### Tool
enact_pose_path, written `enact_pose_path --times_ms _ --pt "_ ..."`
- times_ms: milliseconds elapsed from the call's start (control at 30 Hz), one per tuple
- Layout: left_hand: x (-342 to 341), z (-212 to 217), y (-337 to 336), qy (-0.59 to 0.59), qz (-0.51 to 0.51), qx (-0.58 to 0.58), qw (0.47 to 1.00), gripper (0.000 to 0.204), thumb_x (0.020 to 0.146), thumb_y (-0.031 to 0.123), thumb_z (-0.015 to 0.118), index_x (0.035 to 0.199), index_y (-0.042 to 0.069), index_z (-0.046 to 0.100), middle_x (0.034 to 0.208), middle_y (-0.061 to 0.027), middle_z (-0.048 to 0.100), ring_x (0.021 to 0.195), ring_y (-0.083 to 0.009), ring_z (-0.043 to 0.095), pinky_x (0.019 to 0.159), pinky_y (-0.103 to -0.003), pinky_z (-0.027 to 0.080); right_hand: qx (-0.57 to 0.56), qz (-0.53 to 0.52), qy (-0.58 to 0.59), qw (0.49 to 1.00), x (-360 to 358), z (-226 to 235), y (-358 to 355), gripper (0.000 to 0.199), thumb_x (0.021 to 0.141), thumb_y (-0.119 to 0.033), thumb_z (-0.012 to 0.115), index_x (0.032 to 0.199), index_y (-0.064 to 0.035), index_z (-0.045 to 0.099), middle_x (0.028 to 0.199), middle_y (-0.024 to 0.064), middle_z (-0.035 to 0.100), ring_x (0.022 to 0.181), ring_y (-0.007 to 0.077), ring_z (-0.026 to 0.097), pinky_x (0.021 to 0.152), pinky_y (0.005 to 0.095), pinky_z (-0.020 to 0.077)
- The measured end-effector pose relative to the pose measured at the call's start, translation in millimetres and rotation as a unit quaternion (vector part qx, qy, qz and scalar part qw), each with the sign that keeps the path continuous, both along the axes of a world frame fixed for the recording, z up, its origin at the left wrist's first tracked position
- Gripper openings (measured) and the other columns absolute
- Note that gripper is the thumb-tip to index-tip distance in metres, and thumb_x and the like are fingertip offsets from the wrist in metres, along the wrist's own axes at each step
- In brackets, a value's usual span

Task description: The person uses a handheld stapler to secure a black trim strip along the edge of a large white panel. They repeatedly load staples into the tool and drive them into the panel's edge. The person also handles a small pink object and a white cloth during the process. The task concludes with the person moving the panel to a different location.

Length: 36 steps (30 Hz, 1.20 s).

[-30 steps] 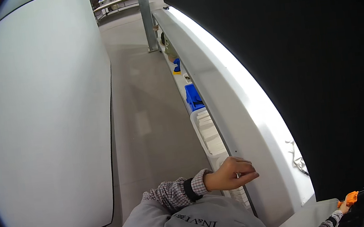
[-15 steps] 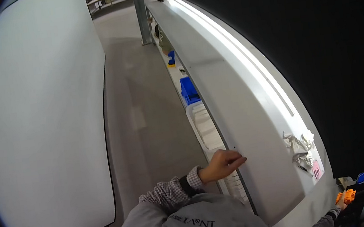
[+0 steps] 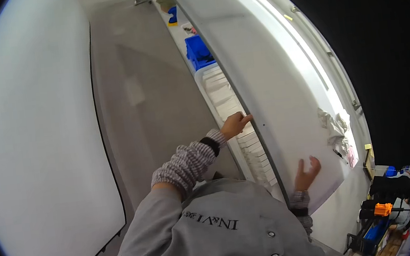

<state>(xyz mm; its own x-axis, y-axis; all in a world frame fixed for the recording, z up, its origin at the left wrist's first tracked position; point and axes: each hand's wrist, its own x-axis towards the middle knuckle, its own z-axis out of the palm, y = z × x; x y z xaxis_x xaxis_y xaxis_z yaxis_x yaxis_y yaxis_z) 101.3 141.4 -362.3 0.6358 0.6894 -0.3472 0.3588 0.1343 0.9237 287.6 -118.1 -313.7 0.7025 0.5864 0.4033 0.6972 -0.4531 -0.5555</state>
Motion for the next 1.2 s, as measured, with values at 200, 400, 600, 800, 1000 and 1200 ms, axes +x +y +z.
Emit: enact_pose_path --times_ms 200,400,600,800,1000,1200 --pt "23 -7 6 -0.085 -0.024 -0.012 0.996 0.033 0.089 0.028 0.049 0.093 -0.004 0.052 0.075 -0.0092 0.055 0.059 -0.0143 0.054 0.053 -0.028 0.048 -0.226 0.093 -0.188 0.951 -90 6 57 0.067 0.067 -0.026 0.07 0.122 -0.0053 0.038 0.125 0.0163 0.037 0.114 0.0347 0.035 0.096 0.0487 0.0292" --pt "20 2 7 -0.059 -0.075 -0.061 0.994 0.031 0.089 0.026 0.049 0.094 -0.004 0.052 0.069 -0.0095 0.055 0.051 -0.0148 0.054 0.045 -0.03 0.046 -0.237 0.068 -0.221 0.944 -89 -5 52 0.065 0.069 -0.027 0.069 0.122 -0.008 0.037 0.125 0.0158 0.037 0.115 0.0345 0.034 0.095 0.0484 0.0303" --pt "23 -3 14 -0.048 -0.137 0.003 0.989 0.034 0.087 0.029 0.051 0.088 -0.004 0.055 0.066 -0.0117 0.058 0.052 -0.0174 0.056 0.046 -0.03 0.046 -0.261 0.068 -0.24 0.933 -83 -9 50 0.066 0.068 -0.025 0.07 0.122 -0.0069 0.036 0.124 0.0164 0.037 0.115 0.0347 0.035 0.096 0.0485 0.0296" --pt "-4 -24 66 -0.057 -0.272 -0.039 0.96 0.037 0.083 0.032 0.057 0.084 -0.005 0.058 0.07 -0.0101 0.06 0.059 -0.0165 0.059 0.052 -0.029 0.049 -0.247 0.074 -0.225 0.939 -84 -5 59 0.062 0.067 -0.024 0.07 0.118 -0.0046 0.04 0.122 0.0177 0.038 0.115 0.0361 0.035 0.095 0.0496 0.0285" --pt "-66 -55 187 0.015 -0.145 -0.012 0.989 0.032 0.084 0.027 0.056 0.089 -0.005 0.059 0.071 -0.0113 0.062 0.063 -0.0178 0.06 0.058 -0.029 0.05 -0.135 0.241 -0.063 0.959 -136 13 196 0.03 0.07 -0.009 0.064 0.096 -0.0016 0.051 0.102 0.0174 0.05 0.096 0.0343 0.048 0.081 0.0438 0.0383" --pt "-121 -74 320 -0.004 -0.017 0.01 1.0 0.026 0.083 0.025 0.056 0.083 -0.001 0.059 0.066 -0.0093 0.059 0.059 -0.0154 0.056 0.054 -0.029 0.044 -0.063 0.371 0.167 0.911 -196 -45 457 0.014 0.074 -0.003 0.059 0.088 0.0003 0.056 0.081 0.0133 0.057 0.072 0.0246 0.057 0.064 0.031 0.0473"
